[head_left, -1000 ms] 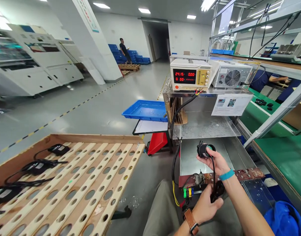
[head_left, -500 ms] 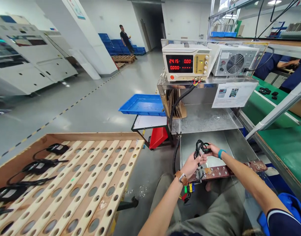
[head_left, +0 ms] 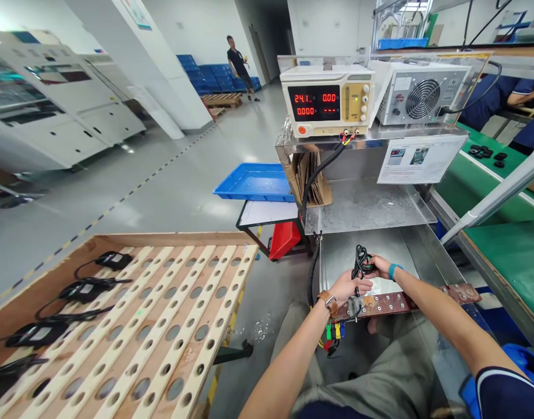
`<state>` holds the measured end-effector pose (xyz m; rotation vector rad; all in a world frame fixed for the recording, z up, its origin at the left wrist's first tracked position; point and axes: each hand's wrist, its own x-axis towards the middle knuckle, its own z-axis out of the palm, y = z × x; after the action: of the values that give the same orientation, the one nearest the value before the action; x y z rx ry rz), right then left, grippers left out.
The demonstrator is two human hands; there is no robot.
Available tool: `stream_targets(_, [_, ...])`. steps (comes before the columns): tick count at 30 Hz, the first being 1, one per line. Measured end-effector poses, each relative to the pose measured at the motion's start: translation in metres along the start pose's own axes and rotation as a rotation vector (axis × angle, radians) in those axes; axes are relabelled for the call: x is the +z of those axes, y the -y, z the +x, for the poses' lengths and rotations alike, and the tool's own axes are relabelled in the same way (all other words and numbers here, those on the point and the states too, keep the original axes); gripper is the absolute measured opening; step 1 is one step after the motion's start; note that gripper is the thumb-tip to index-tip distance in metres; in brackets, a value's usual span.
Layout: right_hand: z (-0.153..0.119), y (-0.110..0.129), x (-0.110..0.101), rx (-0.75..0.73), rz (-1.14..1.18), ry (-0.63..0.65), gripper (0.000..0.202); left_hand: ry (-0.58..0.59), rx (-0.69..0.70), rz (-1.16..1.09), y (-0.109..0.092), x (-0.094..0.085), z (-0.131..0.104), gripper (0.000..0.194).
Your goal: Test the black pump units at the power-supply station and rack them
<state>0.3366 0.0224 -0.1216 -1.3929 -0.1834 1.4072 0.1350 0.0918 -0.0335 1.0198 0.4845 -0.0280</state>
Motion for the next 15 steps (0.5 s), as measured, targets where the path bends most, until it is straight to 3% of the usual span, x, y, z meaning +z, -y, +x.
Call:
stream_targets(10, [0.001,-0.005,0.002,-0.044,0.045,0.0,0.032,0.015,-0.005,0.054,0.003,0.002,-0.002,0.041])
stream_targets(15, [0.0,-0.005,0.002,-0.081,0.044,0.013,0.03,0.001,0.003,0.042,0.01,0.001,0.003,0.036])
